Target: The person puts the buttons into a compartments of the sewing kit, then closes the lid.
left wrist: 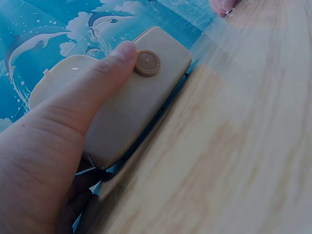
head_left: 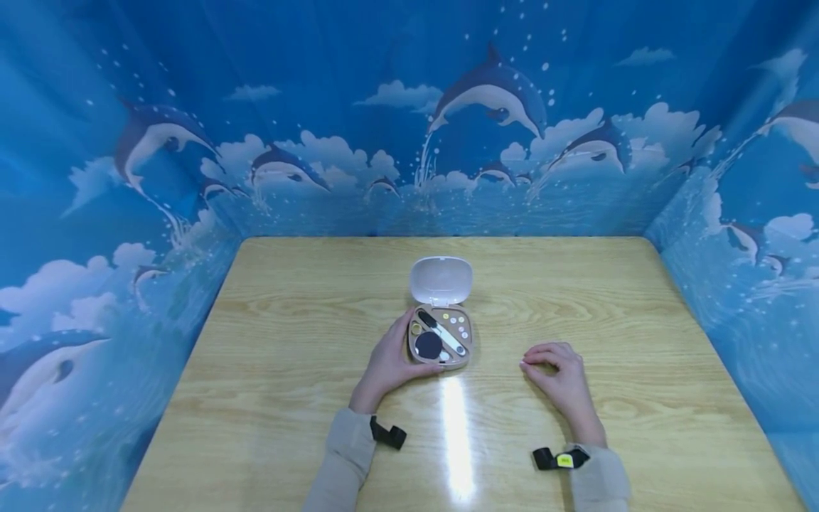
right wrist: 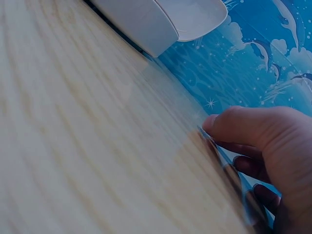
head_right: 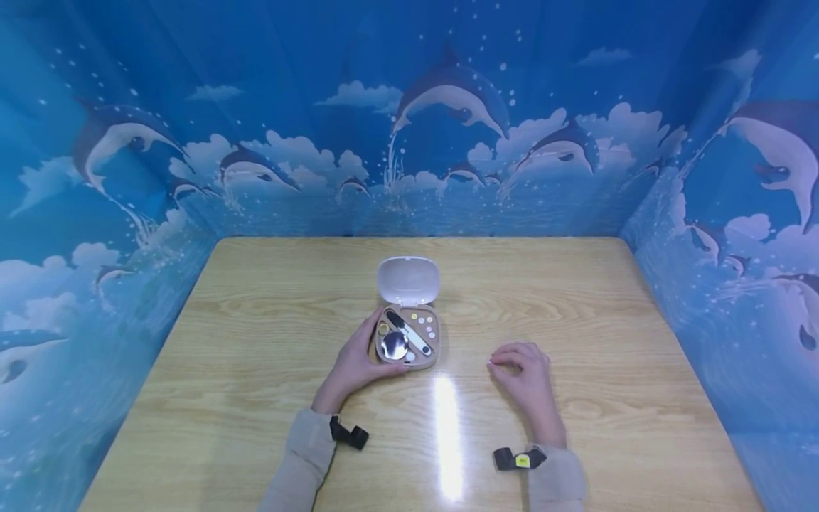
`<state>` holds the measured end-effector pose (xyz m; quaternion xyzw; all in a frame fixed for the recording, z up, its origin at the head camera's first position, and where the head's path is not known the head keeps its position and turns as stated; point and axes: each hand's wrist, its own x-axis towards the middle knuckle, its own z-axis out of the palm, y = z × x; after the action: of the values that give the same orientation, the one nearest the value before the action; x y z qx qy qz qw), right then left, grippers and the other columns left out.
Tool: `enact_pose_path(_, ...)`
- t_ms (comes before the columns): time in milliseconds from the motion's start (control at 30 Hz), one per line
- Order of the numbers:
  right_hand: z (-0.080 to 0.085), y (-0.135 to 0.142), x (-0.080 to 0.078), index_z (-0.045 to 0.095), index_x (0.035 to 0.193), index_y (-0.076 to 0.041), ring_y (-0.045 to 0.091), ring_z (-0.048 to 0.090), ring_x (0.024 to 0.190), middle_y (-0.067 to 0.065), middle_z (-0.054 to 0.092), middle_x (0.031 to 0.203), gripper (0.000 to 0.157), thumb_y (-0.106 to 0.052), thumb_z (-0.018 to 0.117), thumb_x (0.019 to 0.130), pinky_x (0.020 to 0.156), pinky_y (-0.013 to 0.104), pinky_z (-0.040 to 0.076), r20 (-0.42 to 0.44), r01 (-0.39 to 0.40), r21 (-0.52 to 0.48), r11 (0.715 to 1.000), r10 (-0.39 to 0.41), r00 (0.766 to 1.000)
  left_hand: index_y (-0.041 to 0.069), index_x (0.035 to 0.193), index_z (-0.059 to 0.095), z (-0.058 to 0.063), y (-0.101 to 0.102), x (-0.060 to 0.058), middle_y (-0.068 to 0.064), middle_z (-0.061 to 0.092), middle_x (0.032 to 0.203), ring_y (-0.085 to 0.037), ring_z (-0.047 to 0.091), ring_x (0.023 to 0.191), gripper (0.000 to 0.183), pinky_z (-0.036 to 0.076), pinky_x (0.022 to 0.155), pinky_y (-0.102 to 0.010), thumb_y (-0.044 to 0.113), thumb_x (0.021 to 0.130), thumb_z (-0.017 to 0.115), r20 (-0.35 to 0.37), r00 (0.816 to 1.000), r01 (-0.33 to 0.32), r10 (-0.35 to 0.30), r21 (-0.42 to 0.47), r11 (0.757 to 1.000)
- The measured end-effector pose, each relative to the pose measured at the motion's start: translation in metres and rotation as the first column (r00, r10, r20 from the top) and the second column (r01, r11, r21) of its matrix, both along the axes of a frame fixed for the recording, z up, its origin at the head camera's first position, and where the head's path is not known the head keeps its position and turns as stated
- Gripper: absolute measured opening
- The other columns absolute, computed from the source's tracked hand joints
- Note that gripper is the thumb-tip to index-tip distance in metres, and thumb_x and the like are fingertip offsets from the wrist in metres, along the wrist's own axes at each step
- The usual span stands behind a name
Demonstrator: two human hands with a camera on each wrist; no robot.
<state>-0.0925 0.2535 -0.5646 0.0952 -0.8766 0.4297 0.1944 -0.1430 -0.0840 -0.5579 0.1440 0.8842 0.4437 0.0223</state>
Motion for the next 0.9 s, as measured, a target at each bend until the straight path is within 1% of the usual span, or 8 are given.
enact_pose_path(200,-0.001,0.001,0.000,0.078,0.081,-0.012,0.013,0.055,0.093,0.001,0.072,0.092,0.022,0.004,0.087,0.069,0.090,0.022,0.032,0.007,-0.008,-0.007,1.000,0.008,1.000,0.020,0.159,0.023,0.000,0.000,0.000,-0.002,0.031,0.160,-0.027,0.035,0.143,0.128,0.032,0.114,-0.053,0.069,0.058,0.085,0.003,1.000,0.003,-0.003,0.001,1.000)
enact_pose_path(400,0.003,0.000,0.001,0.078,0.083,-0.013,0.009,0.053,0.097,-0.001,0.072,0.097,0.018,-0.002,0.087,0.073,0.090,0.026,0.032,0.069,0.008,-0.018,1.000,-0.007,0.998,0.021,0.159,0.023,0.001,0.001,0.001,-0.002,0.031,0.160,-0.028,0.034,0.143,0.127,0.032,0.114,-0.054,0.068,0.058,0.085,0.022,1.000,-0.003,0.003,0.013,1.000)
enact_pose_path(467,0.005,0.000,0.001,0.078,0.084,-0.013,0.008,0.053,0.098,-0.001,0.072,0.097,0.017,-0.002,0.087,0.073,0.089,0.026,0.032,0.075,0.013,-0.030,0.999,-0.011,0.997,0.022,0.159,0.023,0.002,0.001,0.001,-0.002,0.031,0.160,-0.028,0.034,0.143,0.127,0.032,0.114,-0.054,0.068,0.058,0.085,0.029,1.000,-0.004,0.004,0.012,1.000)
enact_pose_path(633,0.009,-0.002,-0.001,0.078,0.083,-0.010,0.009,0.053,0.098,0.001,0.072,0.098,0.018,0.000,0.087,0.072,0.089,0.024,0.032,0.046,0.009,-0.034,0.999,-0.007,0.999,0.023,0.159,0.022,0.001,0.001,0.002,-0.001,0.030,0.160,-0.027,0.034,0.143,0.128,0.031,0.114,-0.054,0.070,0.057,0.085,0.037,0.999,-0.008,0.008,0.000,1.000)
enact_pose_path(900,0.020,-0.009,-0.008,0.076,0.081,-0.010,0.014,0.053,0.098,0.004,0.072,0.098,0.019,0.003,0.086,0.070,0.090,0.028,0.032,0.017,0.011,-0.045,0.999,-0.010,1.000,0.022,0.159,0.023,0.000,0.001,0.001,-0.001,0.030,0.160,-0.028,0.035,0.143,0.128,0.032,0.114,-0.054,0.067,0.057,0.086,0.014,1.000,-0.001,0.001,0.010,1.000)
